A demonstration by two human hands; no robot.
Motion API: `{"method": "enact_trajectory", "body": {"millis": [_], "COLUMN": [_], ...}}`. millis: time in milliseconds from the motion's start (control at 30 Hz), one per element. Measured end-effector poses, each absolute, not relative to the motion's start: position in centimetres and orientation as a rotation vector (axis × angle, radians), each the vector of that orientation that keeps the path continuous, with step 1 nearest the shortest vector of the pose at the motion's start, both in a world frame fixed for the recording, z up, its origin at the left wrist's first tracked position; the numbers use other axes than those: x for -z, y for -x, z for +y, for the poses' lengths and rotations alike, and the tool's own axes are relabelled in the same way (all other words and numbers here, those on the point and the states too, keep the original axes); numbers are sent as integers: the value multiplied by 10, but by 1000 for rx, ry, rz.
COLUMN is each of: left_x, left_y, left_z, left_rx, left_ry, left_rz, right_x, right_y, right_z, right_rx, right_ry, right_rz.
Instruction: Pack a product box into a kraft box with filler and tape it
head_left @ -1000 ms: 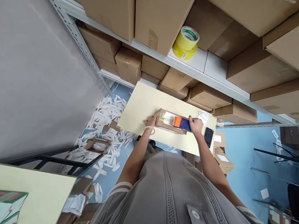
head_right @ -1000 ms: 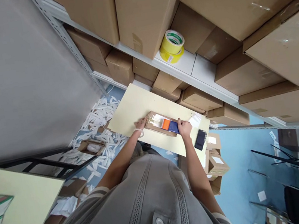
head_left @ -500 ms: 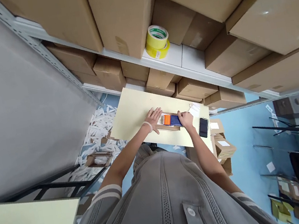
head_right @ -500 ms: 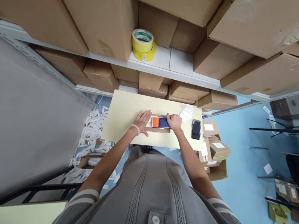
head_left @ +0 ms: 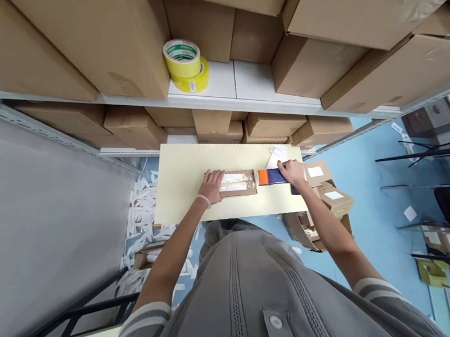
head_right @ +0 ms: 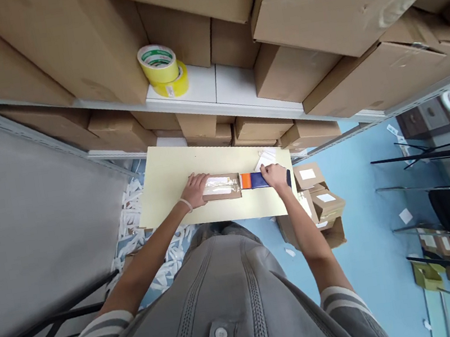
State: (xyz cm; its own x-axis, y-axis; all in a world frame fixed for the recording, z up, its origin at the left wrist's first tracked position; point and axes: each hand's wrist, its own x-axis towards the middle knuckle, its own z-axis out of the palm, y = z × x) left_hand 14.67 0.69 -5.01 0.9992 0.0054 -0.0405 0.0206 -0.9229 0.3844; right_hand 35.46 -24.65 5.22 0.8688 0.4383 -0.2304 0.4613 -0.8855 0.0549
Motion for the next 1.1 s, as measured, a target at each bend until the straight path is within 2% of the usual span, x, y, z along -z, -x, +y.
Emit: {"method": "enact_trajectory", "body": {"millis": [200,367,567,900,1100], "left_x": [54,54,55,57,57], "left_y": [-145,-145,-146,-143,-144], "left_z": [9,10,9,8,10], "left_rx": [41,85,85,31,56], "left_ry": [-2725,-2729,-2720,-2771,-2776], "left_rz": [28,29,56,31,13], "right_x": [-28,0,9,33,42], "right_y": [-371,-371,-369,-366,-351], "right_z": [-285,-261,-229,-221,-263], "right_rx": [362,409,502,811,700], "right_ry": [-2846,-2812,-2776,-2930,-2994], "right_rz": [718,774,899,385,75]}}
